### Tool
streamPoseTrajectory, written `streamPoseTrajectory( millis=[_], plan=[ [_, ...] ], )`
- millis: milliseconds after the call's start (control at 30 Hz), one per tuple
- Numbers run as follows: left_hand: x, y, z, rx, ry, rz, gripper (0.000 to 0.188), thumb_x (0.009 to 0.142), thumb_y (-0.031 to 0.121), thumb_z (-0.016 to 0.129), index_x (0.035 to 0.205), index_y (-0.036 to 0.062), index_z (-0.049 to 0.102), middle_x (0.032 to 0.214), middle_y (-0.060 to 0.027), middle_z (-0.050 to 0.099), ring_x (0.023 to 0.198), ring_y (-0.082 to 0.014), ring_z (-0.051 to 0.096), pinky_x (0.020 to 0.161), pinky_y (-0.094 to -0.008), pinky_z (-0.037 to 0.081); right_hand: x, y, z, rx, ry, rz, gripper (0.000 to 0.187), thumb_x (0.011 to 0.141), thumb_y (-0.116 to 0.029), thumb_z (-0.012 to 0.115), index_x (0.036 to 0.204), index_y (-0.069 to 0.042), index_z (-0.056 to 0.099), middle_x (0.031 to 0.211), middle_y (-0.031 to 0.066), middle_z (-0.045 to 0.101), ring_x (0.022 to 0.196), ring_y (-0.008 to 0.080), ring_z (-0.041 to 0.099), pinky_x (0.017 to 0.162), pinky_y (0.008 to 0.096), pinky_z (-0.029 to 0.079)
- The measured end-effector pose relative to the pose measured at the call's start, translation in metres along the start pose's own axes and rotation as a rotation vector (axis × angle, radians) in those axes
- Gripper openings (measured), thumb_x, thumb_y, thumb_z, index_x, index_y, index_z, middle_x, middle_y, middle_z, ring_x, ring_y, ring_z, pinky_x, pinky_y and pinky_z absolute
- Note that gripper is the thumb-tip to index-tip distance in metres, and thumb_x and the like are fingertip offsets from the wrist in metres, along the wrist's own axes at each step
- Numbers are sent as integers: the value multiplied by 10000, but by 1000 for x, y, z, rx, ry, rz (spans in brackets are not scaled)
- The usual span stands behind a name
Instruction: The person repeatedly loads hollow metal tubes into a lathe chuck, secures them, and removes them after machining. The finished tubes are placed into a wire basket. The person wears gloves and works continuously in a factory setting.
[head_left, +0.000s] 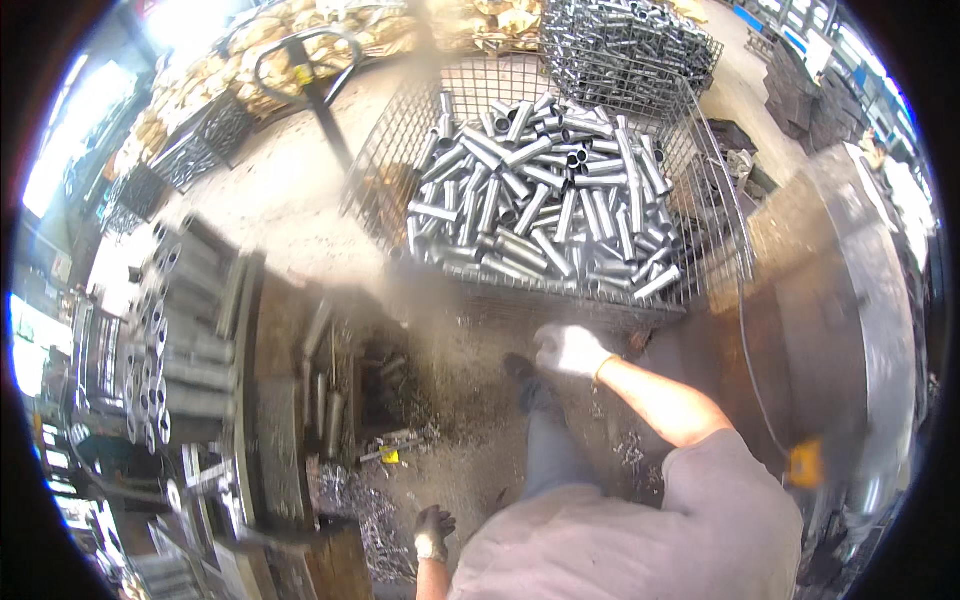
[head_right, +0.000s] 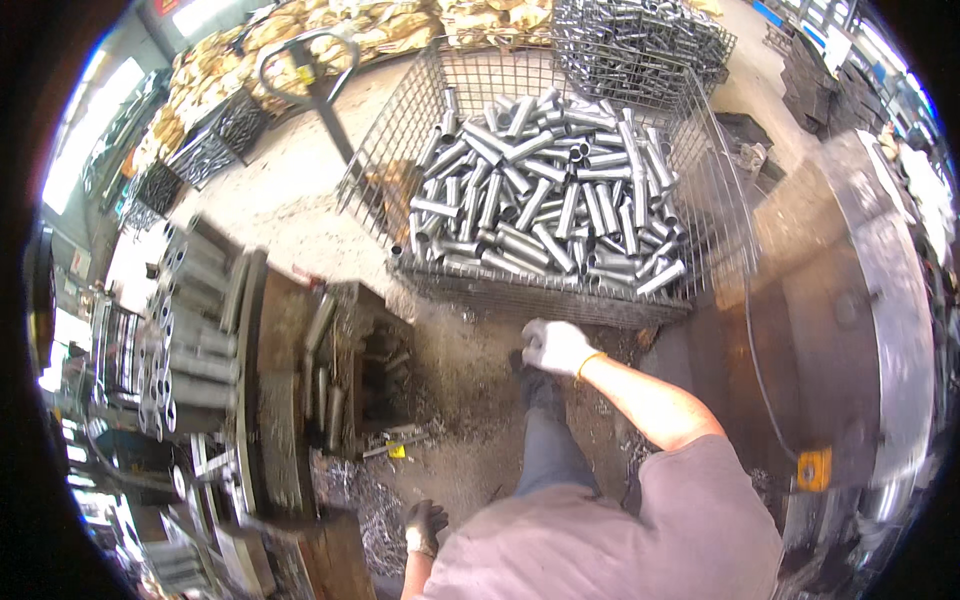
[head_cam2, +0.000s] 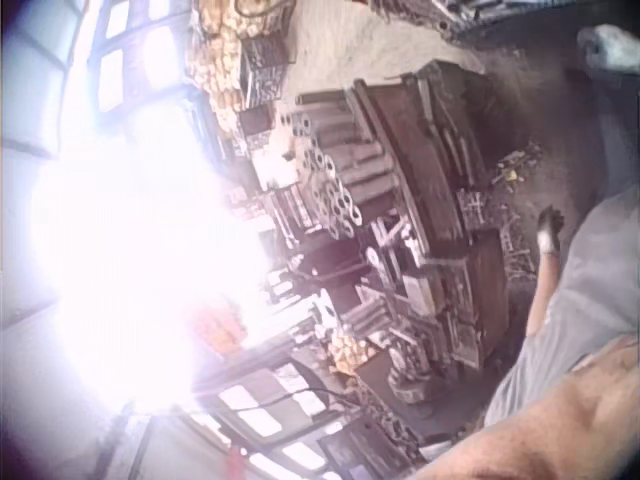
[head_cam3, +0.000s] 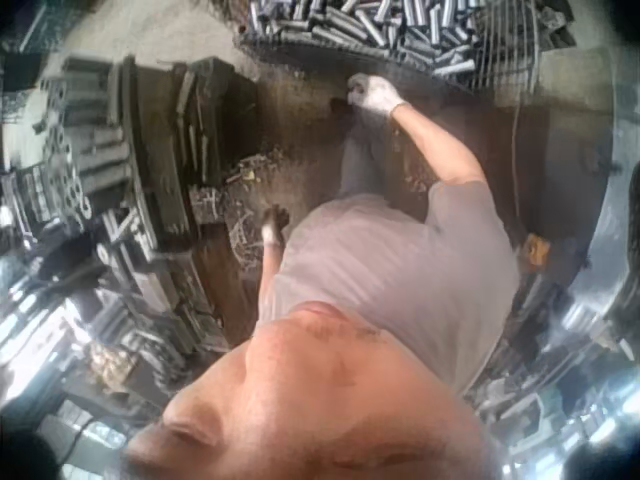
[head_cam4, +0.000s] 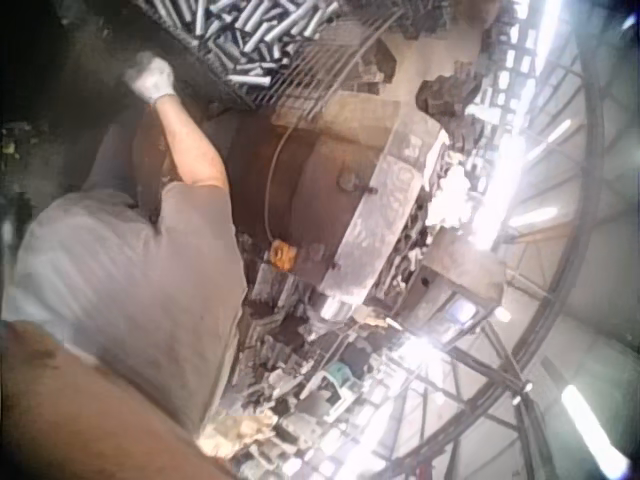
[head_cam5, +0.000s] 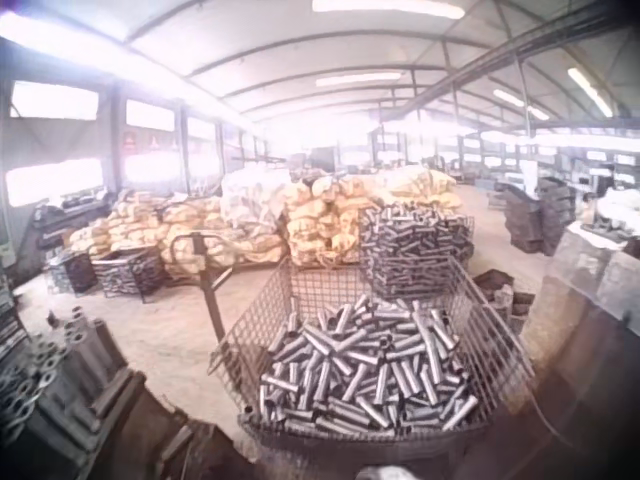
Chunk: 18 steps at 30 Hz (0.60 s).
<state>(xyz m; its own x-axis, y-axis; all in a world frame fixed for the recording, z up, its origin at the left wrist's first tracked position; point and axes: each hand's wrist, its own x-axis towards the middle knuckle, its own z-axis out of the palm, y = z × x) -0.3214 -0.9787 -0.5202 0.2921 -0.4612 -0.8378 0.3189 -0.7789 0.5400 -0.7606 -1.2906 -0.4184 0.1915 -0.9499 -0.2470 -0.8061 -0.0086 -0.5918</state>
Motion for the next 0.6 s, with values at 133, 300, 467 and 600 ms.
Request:
streamPoseTrajectory(
  millis=[133, 300, 467, 600],
  plan=[
    [31, 133, 164, 459, -255, 150, 340, 1074, 222, 647, 1297, -32, 677, 1092, -154, 768, 958, -226, 758, 877, -355, 621, 189, 119, -68, -189, 129, 221, 807, 844, -379, 749, 1521, -11, 507, 1050, 240, 738, 873, 316, 769, 756, 431, 656],
    [80, 227, 306, 722, -349, 157, 381, 1067, 245, 661, 1317, -41, 680, 1123, -139, 772, 1001, -196, 750, 917, -331, 588, 397, 233, -101, -651, 303, 440, 703, 976, -231, 609, 1608, 6, 413, 1435, 215, 611, 1264, 383, 656, 988, 477, 589],
    [124, 259, 393, 659, -373, 37, 402, 1059, 281, 662, 1333, -13, 690, 1097, -119, 782, 1012, -199, 738, 949, -349, 565, 490, 313, -116, -616, 190, 404, 563, 944, -181, 613, 1485, -36, 560, 1371, 207, 680, 1192, 370, 704, 962, 505, 592],
    [151, 298, 451, 455, -520, 34, 506, 1049, 299, 722, 1427, -19, 614, 1291, -134, 701, 1204, -229, 679, 1068, -394, 542, 489, 292, -116, -333, -43, 490, 334, 782, -305, 727, 998, -63, 804, 926, 162, 808, 723, 264, 786, 648, 383, 655]
  ],
)
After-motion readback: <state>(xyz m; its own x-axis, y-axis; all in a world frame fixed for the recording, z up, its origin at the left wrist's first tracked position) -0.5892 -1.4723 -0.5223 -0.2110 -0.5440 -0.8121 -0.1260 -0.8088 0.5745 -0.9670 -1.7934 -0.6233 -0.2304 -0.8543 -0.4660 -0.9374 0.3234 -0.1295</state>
